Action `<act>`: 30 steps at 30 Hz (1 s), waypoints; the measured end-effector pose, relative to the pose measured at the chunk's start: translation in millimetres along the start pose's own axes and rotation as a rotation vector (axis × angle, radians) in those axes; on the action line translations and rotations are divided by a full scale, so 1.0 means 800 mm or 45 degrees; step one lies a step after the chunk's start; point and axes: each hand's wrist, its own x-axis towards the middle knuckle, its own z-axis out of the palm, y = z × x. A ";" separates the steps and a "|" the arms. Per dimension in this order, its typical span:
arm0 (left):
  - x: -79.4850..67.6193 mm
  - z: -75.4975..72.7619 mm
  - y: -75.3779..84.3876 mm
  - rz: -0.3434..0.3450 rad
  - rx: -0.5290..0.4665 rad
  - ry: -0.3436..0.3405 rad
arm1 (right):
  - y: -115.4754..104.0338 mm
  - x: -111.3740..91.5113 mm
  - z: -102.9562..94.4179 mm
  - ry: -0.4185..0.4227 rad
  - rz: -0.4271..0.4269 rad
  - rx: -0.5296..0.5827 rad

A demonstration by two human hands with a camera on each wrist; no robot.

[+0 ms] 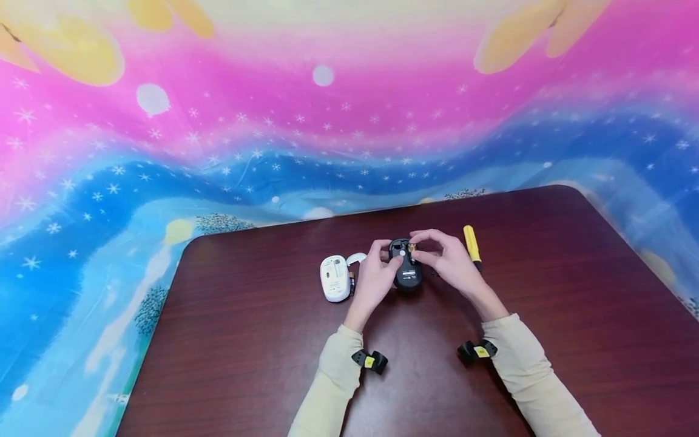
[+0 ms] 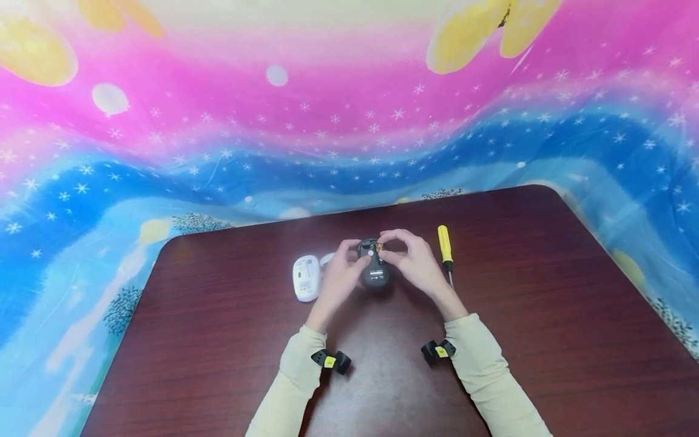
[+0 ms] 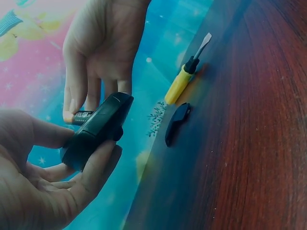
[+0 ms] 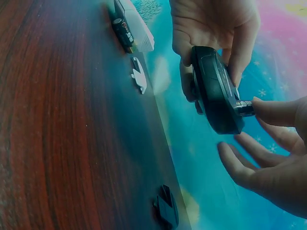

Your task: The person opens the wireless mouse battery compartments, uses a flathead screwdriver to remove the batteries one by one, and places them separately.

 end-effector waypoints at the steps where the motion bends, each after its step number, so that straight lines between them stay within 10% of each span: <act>1: 0.000 0.000 0.000 -0.001 -0.004 0.001 | -0.001 0.000 0.000 0.013 0.000 0.004; 11: -0.001 0.000 0.002 0.000 -0.030 -0.011 | -0.006 -0.006 0.001 0.127 -0.009 0.024; 22: -0.002 -0.007 -0.005 -0.006 0.036 0.009 | 0.000 -0.004 -0.001 0.271 0.028 0.531; 30: -0.001 -0.012 -0.011 0.008 0.139 0.007 | 0.008 -0.003 -0.002 0.171 0.191 0.432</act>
